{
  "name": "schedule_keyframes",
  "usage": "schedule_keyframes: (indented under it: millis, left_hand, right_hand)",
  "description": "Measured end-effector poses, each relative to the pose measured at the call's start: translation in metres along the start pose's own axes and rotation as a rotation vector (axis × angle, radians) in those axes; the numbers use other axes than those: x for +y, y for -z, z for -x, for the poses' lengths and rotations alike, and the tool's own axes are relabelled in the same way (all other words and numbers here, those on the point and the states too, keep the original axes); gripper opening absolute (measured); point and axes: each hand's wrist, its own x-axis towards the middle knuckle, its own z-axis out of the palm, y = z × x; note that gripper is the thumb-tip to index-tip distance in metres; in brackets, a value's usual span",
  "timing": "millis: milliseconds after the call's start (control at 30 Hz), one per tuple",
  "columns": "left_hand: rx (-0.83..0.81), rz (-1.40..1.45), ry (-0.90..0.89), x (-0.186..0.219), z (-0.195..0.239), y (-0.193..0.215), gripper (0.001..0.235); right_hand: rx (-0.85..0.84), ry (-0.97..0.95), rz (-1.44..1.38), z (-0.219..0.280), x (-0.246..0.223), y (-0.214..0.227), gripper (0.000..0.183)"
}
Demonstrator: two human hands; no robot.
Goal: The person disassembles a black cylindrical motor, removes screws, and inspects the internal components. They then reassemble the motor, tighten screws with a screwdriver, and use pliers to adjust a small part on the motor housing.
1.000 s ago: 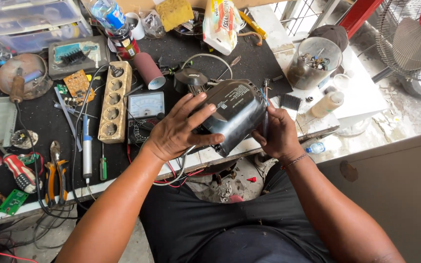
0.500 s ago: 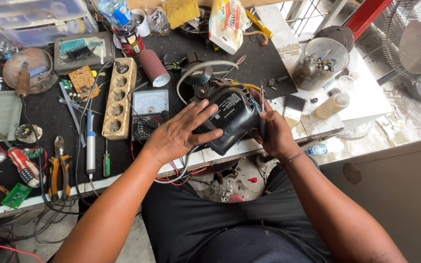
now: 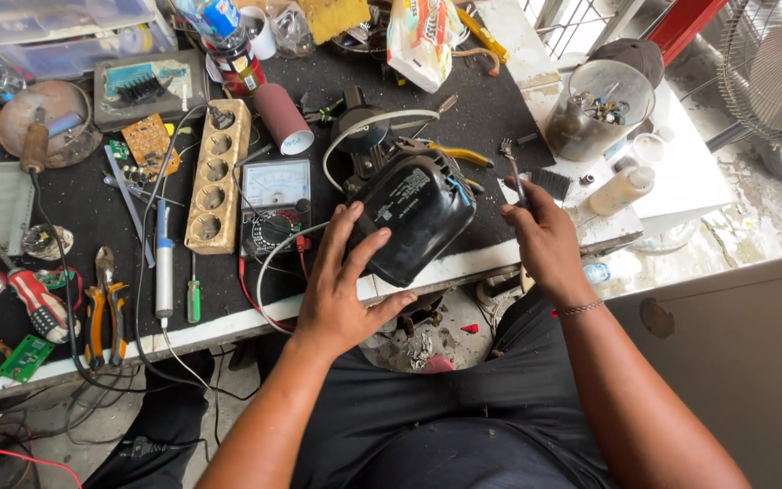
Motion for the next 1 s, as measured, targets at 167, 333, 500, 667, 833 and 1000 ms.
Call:
schedule_keyframes:
  millis: [167, 333, 500, 667, 833, 1000]
  left_hand:
    - [0.134, -0.076, 0.033, -0.003, 0.014, -0.015, 0.091]
    - [0.158, -0.091, 0.053, -0.001, 0.015, -0.016, 0.093]
    - [0.172, -0.021, 0.082, -0.001, 0.017, -0.015, 0.090]
    - [0.181, -0.017, 0.077, -0.002, 0.018, -0.016, 0.091]
    - [0.178, -0.004, 0.089, -0.003, 0.019, -0.016, 0.091]
    - [0.146, -0.005, 0.052, -0.001, 0.022, -0.014, 0.082]
  right_hand:
    - [-0.071, 0.012, 0.357, 0.006, -0.013, -0.014, 0.046]
    - [-0.120, 0.241, 0.604, 0.002, -0.012, -0.031, 0.049]
    - [-0.067, 0.410, 0.649, 0.003, -0.016, -0.042, 0.044]
    - [0.009, 0.491, 0.463, 0.023, -0.020, -0.036, 0.043]
    - [0.046, 0.394, 0.245, 0.086, -0.047, 0.017, 0.037]
    - [0.113, 0.088, 0.369, 0.148, 0.026, 0.059, 0.030]
